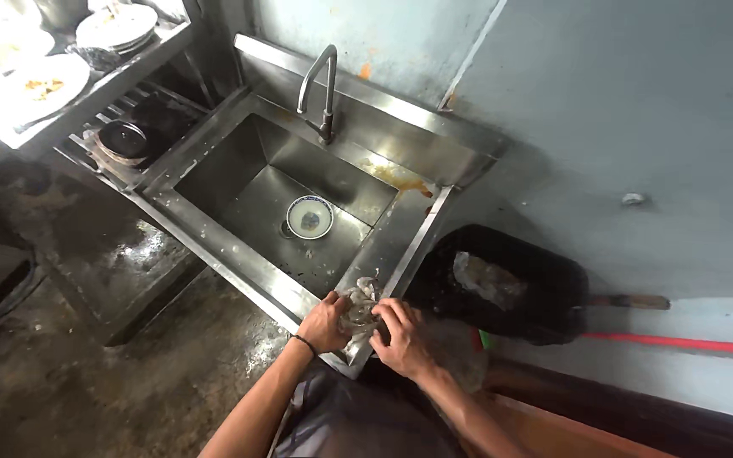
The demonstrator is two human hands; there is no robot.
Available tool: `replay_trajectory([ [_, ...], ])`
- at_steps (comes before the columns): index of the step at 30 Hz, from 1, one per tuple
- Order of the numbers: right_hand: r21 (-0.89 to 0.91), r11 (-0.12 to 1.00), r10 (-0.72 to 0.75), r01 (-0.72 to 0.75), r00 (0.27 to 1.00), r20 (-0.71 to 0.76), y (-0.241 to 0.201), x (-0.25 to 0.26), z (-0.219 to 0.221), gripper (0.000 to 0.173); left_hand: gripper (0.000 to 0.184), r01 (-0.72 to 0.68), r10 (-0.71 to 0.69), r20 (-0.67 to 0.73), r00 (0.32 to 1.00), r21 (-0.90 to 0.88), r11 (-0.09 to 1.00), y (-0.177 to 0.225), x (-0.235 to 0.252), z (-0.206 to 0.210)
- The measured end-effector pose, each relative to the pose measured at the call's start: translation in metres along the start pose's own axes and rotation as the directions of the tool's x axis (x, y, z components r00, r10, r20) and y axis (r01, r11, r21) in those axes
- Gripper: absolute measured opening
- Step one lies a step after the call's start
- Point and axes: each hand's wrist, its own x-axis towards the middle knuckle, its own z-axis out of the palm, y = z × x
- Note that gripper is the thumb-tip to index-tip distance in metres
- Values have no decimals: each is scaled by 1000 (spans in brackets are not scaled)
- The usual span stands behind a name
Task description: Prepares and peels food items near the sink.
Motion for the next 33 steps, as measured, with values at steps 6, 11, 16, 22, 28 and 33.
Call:
replay_trajectory([
  [6, -46, 999, -14, 25, 975, 220, 0, 12, 13, 53, 31, -63, 60, -54, 997, -52, 997, -8, 2, 2],
  [11, -55, 998, -22, 32, 985, 170, -1, 10, 16, 45, 23, -67, 38, -212, 977, -132, 989, -19, -7, 1],
  [16, -59, 997, -34, 46, 979, 200, -4, 12, 18, 44, 34, -65, 67, -40, 997, 56, 996, -14, -7, 0],
  [22, -111, 994, 44, -11, 954, 296, -14, 16, 9, 47, 29, 54, -112, -336, 935, -176, 983, -10, -5, 0],
  [28, 11, 991, 128, -134, 967, 221, -23, 20, -2, 53, 20, -48, -289, -345, 893, -712, 700, -3, -14, -21],
  [33, 290, 957, -32, 17, 998, 46, -32, 34, -31, 54, 16, -150, -22, -283, 959, -573, 805, 15, -34, -45],
])
